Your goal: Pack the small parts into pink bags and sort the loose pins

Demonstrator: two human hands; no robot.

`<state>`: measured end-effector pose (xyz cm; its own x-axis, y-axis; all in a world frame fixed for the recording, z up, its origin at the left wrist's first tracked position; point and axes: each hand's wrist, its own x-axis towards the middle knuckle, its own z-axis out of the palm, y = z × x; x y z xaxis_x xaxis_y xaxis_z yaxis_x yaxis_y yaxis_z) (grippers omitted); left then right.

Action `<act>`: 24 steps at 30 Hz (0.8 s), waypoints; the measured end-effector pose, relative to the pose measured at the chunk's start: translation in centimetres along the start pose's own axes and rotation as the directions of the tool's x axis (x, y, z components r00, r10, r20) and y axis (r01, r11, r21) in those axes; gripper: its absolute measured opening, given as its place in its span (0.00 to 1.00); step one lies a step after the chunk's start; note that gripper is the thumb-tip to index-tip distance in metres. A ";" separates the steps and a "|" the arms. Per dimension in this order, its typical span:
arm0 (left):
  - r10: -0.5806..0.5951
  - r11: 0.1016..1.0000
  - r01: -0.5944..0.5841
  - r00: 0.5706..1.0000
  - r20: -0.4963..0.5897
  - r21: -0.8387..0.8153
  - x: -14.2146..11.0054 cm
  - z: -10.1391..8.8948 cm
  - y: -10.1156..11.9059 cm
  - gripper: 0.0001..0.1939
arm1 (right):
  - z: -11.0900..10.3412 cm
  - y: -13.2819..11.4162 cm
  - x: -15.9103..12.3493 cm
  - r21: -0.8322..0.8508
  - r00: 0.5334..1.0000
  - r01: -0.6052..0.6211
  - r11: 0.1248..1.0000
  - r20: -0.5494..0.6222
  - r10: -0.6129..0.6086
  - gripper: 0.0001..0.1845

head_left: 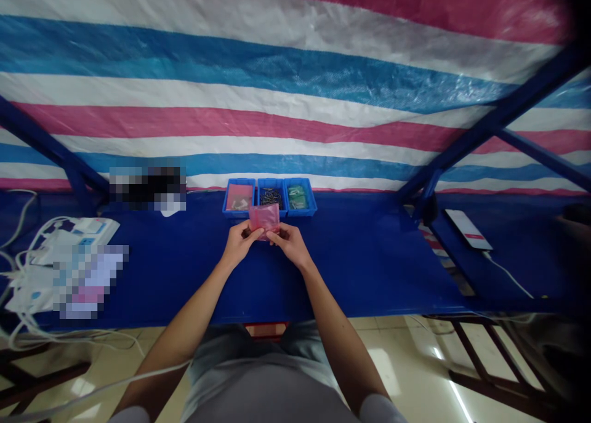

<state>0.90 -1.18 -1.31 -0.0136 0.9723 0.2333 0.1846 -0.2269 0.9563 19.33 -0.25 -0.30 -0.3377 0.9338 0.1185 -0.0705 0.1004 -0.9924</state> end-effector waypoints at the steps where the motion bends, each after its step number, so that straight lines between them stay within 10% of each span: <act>1: 0.000 1.000 0.000 1.000 0.005 -0.002 0.0 0.0 -0.1 0.16 | 0.0 0.1 0.0 -0.006 1.000 0.004 1.000 -0.007 -0.004 0.18; 24: -0.054 0.999 0.054 0.997 0.053 0.004 0.1 -0.1 0.1 0.16 | 0.0 -0.3 0.1 0.042 0.998 0.007 0.999 -0.061 -0.004 0.18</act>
<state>0.81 -1.15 -1.19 0.0280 0.9848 0.1713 0.1871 -0.1735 0.9669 19.31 -0.20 0.01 -0.2800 0.9524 0.1204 -0.1119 0.0921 -0.9894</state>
